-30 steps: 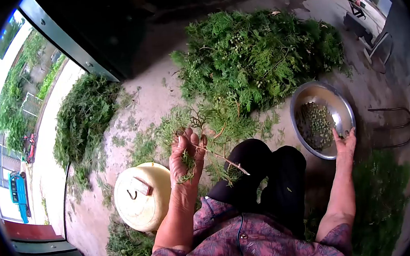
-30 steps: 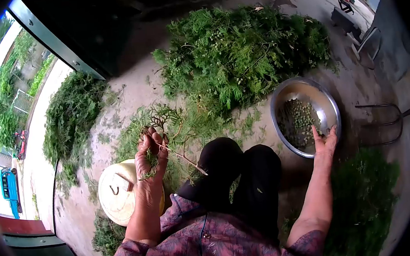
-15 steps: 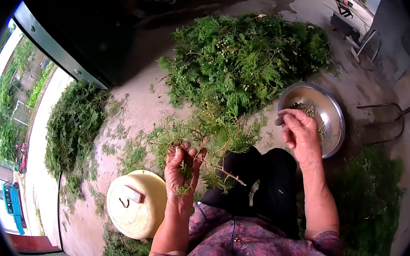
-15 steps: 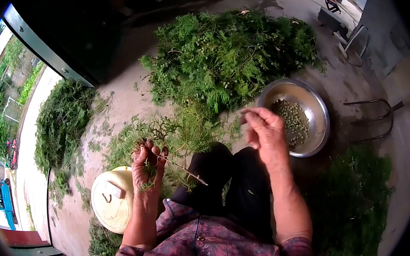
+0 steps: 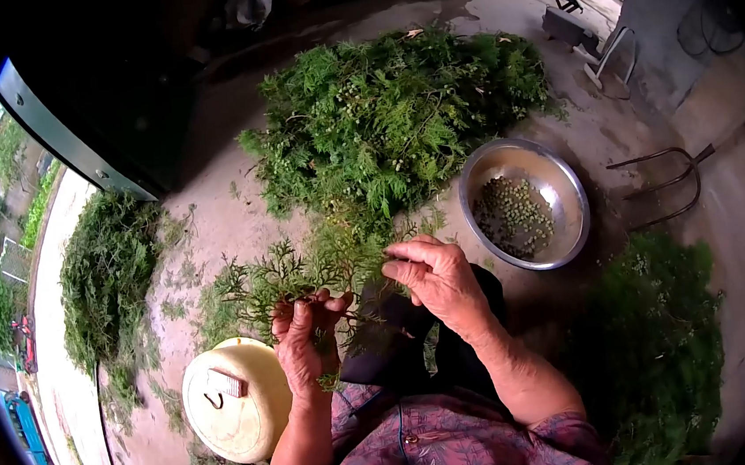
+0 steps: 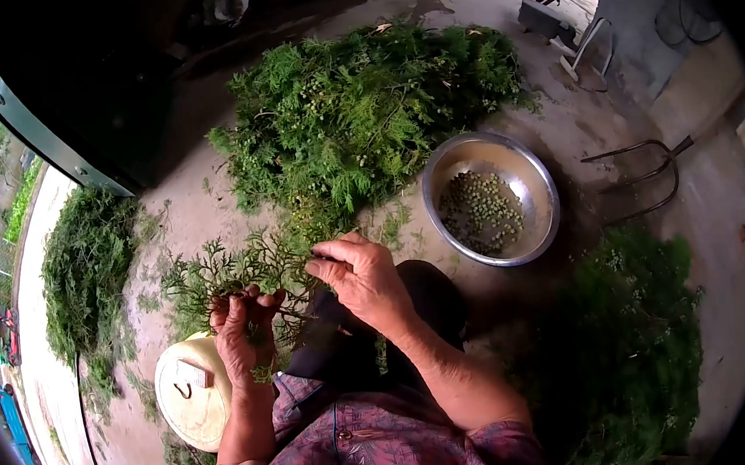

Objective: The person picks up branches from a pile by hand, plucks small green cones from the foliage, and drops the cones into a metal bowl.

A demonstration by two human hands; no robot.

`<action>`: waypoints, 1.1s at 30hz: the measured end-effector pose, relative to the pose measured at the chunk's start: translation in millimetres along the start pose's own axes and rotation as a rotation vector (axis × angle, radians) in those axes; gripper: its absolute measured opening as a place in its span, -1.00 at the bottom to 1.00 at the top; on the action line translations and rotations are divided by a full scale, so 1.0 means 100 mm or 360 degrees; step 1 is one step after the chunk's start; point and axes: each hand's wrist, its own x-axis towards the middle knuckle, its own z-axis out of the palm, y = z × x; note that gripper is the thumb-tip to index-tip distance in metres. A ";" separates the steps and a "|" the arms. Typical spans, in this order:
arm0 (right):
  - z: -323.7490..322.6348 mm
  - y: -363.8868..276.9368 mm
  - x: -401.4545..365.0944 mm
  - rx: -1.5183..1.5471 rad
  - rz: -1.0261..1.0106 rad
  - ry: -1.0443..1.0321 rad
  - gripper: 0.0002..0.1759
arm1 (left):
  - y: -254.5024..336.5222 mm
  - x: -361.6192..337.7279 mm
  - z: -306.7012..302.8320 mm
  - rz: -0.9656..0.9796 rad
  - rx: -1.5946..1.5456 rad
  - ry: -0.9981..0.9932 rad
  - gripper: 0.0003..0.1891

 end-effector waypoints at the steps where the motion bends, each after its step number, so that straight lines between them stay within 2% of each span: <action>1: 0.00 -0.06 -0.03 0.0136 0.0182 -0.0026 -0.76 | -0.01 -0.01 -0.01 -0.0001 0.0008 -0.0050 -0.86; 2: -0.01 -0.05 -0.03 0.0225 0.0280 -0.0100 -0.75 | -0.01 0.00 -0.03 -0.0004 0.0015 -0.0102 -0.86; 4: 0.02 -0.02 -0.05 0.0402 0.0312 -0.0010 -0.78 | -0.01 -0.03 -0.01 -0.0013 0.0066 -0.0078 -0.86; 5: 0.01 -0.08 -0.08 0.0602 0.0551 0.0027 -0.80 | -0.01 -0.03 -0.01 -0.0016 0.0112 -0.0126 -0.87; 8: -0.04 -0.10 -0.14 0.0920 0.0675 0.0055 -0.73 | -0.06 -0.02 -0.03 -0.0062 0.0107 -0.0207 -0.91; 11: -0.03 -0.01 -0.15 0.1265 0.0551 -0.0024 -0.67 | -0.08 0.00 0.01 -0.0145 0.0021 -0.0038 -0.88; 14: -0.03 0.07 -0.17 0.1190 0.0466 -0.0033 -0.65 | -0.10 -0.01 0.04 -0.0175 0.0034 -0.0116 -0.84; 20: -0.11 0.01 -0.19 0.1228 0.0543 -0.0020 -0.68 | -0.14 -0.03 0.04 -0.0195 0.0089 -0.0143 -0.81; 23: -0.09 -0.01 -0.20 0.1425 0.0516 0.0077 -0.71 | -0.07 -0.01 -0.02 -0.0258 0.0258 -0.0109 -0.81; 24: -0.10 0.00 -0.20 0.1334 0.0500 0.0088 -0.72 | -0.09 -0.03 0.05 -0.0195 0.0146 -0.0050 -0.84; 26: -0.10 0.04 -0.22 0.1132 0.0476 0.0165 -0.74 | -0.09 -0.02 0.04 -0.0184 0.0132 -0.0125 -0.86; 28: -0.09 0.15 -0.24 0.0949 0.0287 0.0261 -0.80 | -0.08 -0.06 0.07 -0.0217 0.0135 -0.0058 -0.84; 30: -0.12 0.16 -0.26 0.1126 0.0463 0.0324 -0.82 | -0.09 -0.07 0.08 -0.0247 0.0184 -0.0008 -0.84; 33: -0.15 0.13 -0.27 0.1209 0.0717 0.0424 -0.84 | -0.13 -0.11 0.11 -0.0286 0.0101 -0.0112 -0.84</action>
